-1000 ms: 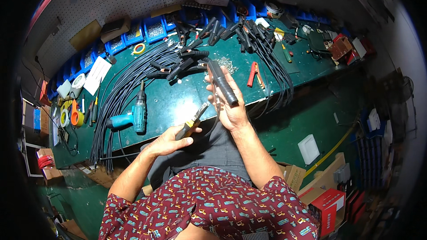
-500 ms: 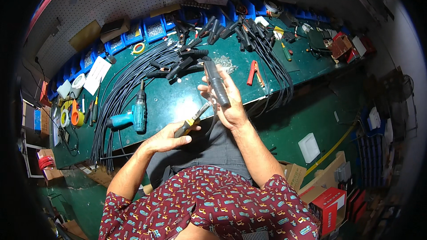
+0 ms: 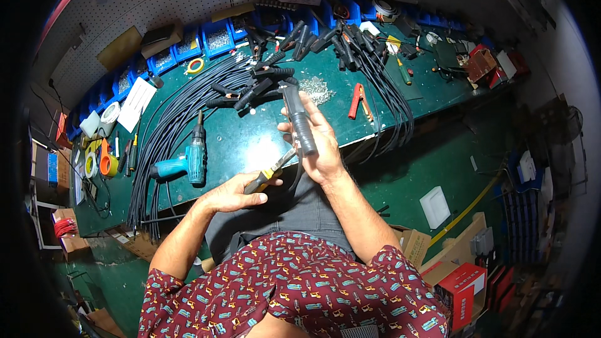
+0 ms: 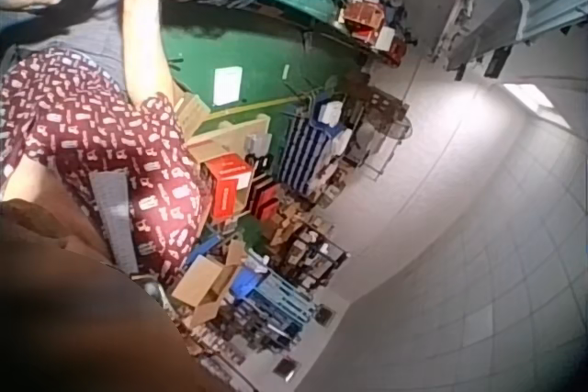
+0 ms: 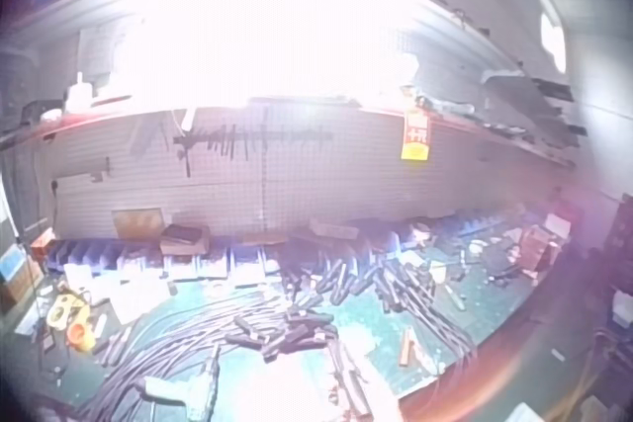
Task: The person assembles black cables with alligator clips by inserting metal connectors, tightening them with a cordless drill, and sliding heat shrink tubing over the joint. The person repeats this process for multiple cables on a green workbench.
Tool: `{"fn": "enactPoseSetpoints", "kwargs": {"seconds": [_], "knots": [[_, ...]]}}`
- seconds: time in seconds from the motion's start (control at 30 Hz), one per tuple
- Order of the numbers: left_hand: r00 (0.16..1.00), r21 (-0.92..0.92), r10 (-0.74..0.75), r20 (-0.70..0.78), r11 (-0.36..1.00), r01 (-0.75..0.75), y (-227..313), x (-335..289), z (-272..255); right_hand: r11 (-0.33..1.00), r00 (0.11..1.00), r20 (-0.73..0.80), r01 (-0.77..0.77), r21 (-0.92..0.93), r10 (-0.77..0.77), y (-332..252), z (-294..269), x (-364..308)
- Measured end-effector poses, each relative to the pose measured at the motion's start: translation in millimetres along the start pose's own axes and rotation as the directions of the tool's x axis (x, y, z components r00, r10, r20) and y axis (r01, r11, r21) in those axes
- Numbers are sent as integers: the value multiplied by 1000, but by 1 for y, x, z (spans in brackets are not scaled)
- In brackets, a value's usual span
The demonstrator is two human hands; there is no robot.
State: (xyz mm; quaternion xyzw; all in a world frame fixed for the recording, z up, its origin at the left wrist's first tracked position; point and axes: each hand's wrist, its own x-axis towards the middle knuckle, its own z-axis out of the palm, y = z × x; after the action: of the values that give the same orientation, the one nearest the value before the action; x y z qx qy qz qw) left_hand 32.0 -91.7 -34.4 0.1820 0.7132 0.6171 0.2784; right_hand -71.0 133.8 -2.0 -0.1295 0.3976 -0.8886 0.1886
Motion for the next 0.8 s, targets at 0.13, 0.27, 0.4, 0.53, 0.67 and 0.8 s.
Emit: {"fn": "enactPoseSetpoints", "kwargs": {"seconds": [0.13, 0.27, 0.4, 0.53, 0.67, 0.8], "knots": [[1000, -62, -7, 11, 998, 8, -3, 0, 1, 978, 996, -5, -81, 190, 84, -7, 2, 2], [999, -24, 15, 32, 1000, -14, -4, 2, 1, 955, 967, -31, -245, 168, 253, -13, -7, 8], [999, -63, -9, 39, 998, 11, 1, 0, 2, 944, 936, -122, -324, 65, 330, -21, 0, 10], [998, -60, -1, 61, 998, 5, 0, 1, 1, 946, 940, -125, -324, -31, 318, -22, 1, 11], [995, -66, 8, 95, 998, -1, -2, -1, -1, 943, 941, -114, -327, -57, 319, -20, 7, 9], [996, -35, 25, 91, 999, -22, -7, -4, -2, 935, 933, -56, -355, -7, 354, -18, 9, 7]]}}
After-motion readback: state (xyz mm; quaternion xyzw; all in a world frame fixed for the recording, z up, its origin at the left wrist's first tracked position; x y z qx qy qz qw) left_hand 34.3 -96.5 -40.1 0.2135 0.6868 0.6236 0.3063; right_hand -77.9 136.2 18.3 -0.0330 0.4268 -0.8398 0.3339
